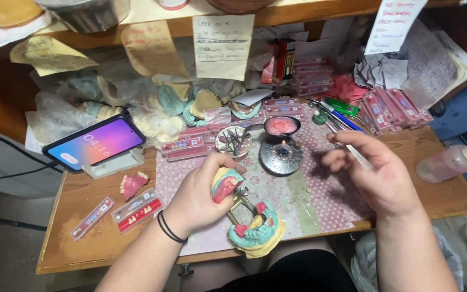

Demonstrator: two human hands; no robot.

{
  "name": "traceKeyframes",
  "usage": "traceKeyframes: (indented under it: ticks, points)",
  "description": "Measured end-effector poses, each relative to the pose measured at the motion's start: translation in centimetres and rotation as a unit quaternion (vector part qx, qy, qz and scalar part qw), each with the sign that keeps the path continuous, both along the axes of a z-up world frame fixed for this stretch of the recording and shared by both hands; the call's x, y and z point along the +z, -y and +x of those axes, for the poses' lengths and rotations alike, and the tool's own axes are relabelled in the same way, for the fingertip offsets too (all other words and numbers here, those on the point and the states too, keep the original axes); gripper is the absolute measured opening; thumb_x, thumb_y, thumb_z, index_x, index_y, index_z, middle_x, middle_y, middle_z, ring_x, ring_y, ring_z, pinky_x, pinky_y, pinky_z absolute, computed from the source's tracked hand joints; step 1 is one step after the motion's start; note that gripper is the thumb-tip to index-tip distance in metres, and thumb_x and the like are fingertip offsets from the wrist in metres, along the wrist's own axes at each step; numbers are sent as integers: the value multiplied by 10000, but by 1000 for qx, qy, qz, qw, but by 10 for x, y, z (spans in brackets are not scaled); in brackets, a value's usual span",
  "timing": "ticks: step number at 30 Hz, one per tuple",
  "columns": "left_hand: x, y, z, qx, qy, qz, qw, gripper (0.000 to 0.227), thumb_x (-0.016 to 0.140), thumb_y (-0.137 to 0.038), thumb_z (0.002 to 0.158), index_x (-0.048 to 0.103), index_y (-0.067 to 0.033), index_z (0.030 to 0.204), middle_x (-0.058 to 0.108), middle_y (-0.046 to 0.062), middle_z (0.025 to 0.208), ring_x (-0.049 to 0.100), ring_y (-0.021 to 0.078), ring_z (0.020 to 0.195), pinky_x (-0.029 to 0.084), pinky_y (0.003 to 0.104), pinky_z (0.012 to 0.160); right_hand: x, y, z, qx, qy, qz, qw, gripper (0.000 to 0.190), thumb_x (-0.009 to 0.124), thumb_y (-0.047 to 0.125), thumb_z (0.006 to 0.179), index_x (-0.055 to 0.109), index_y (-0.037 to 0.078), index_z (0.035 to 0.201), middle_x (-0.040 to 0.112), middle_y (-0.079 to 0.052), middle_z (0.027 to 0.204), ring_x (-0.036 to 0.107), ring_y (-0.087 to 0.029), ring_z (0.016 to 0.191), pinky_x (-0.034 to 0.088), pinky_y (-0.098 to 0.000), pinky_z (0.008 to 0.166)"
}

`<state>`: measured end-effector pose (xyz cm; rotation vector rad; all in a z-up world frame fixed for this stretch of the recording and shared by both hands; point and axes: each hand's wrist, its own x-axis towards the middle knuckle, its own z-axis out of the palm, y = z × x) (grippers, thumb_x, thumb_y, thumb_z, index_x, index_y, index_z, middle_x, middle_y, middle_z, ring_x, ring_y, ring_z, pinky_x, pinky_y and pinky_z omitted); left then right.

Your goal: The person holds a dental model on their lap and uses a metal tool to scrape and shape the pink material on the model. They repeatedly dip the tool into a small container and continue refining the surface of the dental cast.

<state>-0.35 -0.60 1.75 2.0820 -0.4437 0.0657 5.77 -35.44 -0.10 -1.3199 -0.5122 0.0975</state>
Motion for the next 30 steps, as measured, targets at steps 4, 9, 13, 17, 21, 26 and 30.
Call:
traceKeyframes:
  ticks: [4,9,13,17,21,26,30]
  points:
    - [-2,1,0,7,-3,5,1000,501,675,-16,724,541,-156,1187,750,57,1210,762,242,1122,603,373,956,-17,19,2,45,-69,-29,996,639,698,-42,841,566,-10,1465,747,-205,948,725,-208,914,603,-292,754]
    - [-6,5,1,35,44,-4,998,538,714,-70,647,617,-105,1175,809,138,1110,747,426,1035,577,507,890,-28,10,1,-251,73,-443,857,142,784,150,885,811,178,1021,757,-79,922,732,-314,1008,532,-427,935]
    - [-10,5,2,26,66,-5,997,538,727,-63,637,619,-85,1164,804,160,1117,748,432,1035,581,517,883,-36,4,2,-256,81,-488,831,142,778,182,895,818,248,1014,759,-24,941,725,-270,1056,525,-398,989]
    - [-15,4,2,12,92,-14,996,529,726,-50,634,630,-73,1154,802,167,1125,754,431,1032,586,512,885,-30,2,2,-236,145,-470,838,121,786,180,886,820,237,987,781,1,1005,716,-248,1081,516,-380,1005]
    - [-20,3,5,1,112,-20,993,517,737,-59,640,632,-73,1146,801,159,1130,760,422,1028,589,500,877,-23,-3,-7,-157,195,-387,887,53,804,166,859,839,173,898,815,-43,902,765,-266,920,566,-385,868]
    - [-22,3,4,3,112,-22,993,522,742,-74,635,632,-68,1146,800,162,1133,762,419,1020,591,498,872,-18,-6,-9,-76,199,-428,878,111,796,176,832,856,180,926,809,-60,868,785,-291,855,591,-408,802]
    - [-21,3,5,-3,113,-20,993,528,745,-80,638,627,-77,1153,800,151,1120,768,410,998,592,478,867,-12,-9,-7,-52,193,-502,841,177,776,288,856,859,267,1011,776,-13,880,764,-297,802,588,-409,745]
